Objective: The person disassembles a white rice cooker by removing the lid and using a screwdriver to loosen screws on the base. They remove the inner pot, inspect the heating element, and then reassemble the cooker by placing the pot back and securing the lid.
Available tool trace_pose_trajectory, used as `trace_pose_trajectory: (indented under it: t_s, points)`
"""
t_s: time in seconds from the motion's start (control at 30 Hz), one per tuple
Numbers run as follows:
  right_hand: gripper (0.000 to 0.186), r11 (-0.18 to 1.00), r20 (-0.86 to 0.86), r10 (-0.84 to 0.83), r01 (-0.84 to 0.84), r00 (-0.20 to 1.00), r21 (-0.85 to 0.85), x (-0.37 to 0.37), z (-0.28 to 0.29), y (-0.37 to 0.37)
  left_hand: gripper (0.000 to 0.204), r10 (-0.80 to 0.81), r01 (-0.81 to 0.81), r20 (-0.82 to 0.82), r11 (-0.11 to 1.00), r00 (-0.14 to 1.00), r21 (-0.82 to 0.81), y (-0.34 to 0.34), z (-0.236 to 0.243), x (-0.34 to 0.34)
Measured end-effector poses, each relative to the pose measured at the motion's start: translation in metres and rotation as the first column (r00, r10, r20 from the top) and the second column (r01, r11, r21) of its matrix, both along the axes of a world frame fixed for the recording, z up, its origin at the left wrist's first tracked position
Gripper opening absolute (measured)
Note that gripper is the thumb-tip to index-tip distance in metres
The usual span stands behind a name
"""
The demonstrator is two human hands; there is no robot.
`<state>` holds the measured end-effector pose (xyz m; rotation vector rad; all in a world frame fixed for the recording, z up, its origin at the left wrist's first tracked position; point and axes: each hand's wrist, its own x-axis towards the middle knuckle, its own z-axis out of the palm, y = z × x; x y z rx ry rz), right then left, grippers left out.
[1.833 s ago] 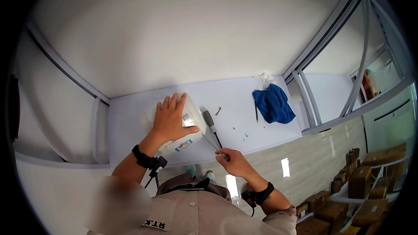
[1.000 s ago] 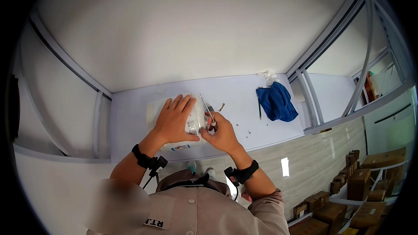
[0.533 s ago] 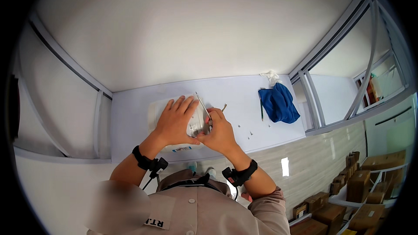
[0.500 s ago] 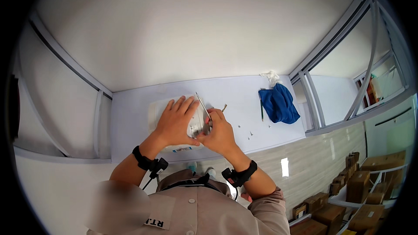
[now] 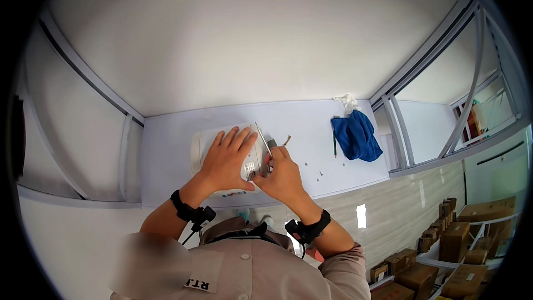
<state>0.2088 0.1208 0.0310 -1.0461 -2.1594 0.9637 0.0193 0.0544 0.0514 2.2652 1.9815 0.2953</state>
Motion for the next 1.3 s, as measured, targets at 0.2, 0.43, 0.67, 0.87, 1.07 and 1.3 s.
trace_pose_trajectory:
  t_s: [0.2, 0.43, 0.67, 0.87, 1.07, 1.3]
  points:
    - [0.036, 0.981, 0.011, -0.002, 0.004, 1.000, -0.192, 0.008, 0.002, 0.017, 0.129, -0.032, 0.031, -0.021, 0.999, 0.999, -0.019, 0.000, 0.000, 0.001]
    - [0.037, 0.998, 0.130, -0.050, 0.052, 0.990, -0.017, -0.003, 0.008, 0.007, 0.130, -0.040, 0.040, -0.006, 0.999, 0.999, -0.016, -0.005, 0.002, 0.001]
    - [0.037, 0.996, 0.186, -0.077, 0.083, 0.980, -0.020, -0.003, 0.011, 0.001, 0.128, -0.034, 0.035, 0.020, 0.999, 0.999, -0.006, -0.009, -0.001, 0.001]
    - [0.036, 0.995, 0.187, -0.103, 0.100, 0.977, 0.025, -0.002, 0.009, -0.005, 0.127, -0.033, 0.033, 0.012, 0.999, 0.999, 0.013, -0.012, -0.002, 0.004]
    - [0.037, 0.992, 0.084, -0.026, 0.037, 0.996, -0.123, 0.006, 0.009, 0.003, 0.129, -0.027, 0.027, 0.002, 1.000, 1.000, 0.015, -0.010, -0.002, 0.002]
    - [0.037, 0.944, -0.033, 0.006, -0.017, 0.999, -0.328, 0.017, -0.002, 0.011, 0.128, -0.040, 0.040, -0.009, 0.999, 0.999, 0.011, -0.011, -0.002, 0.003]
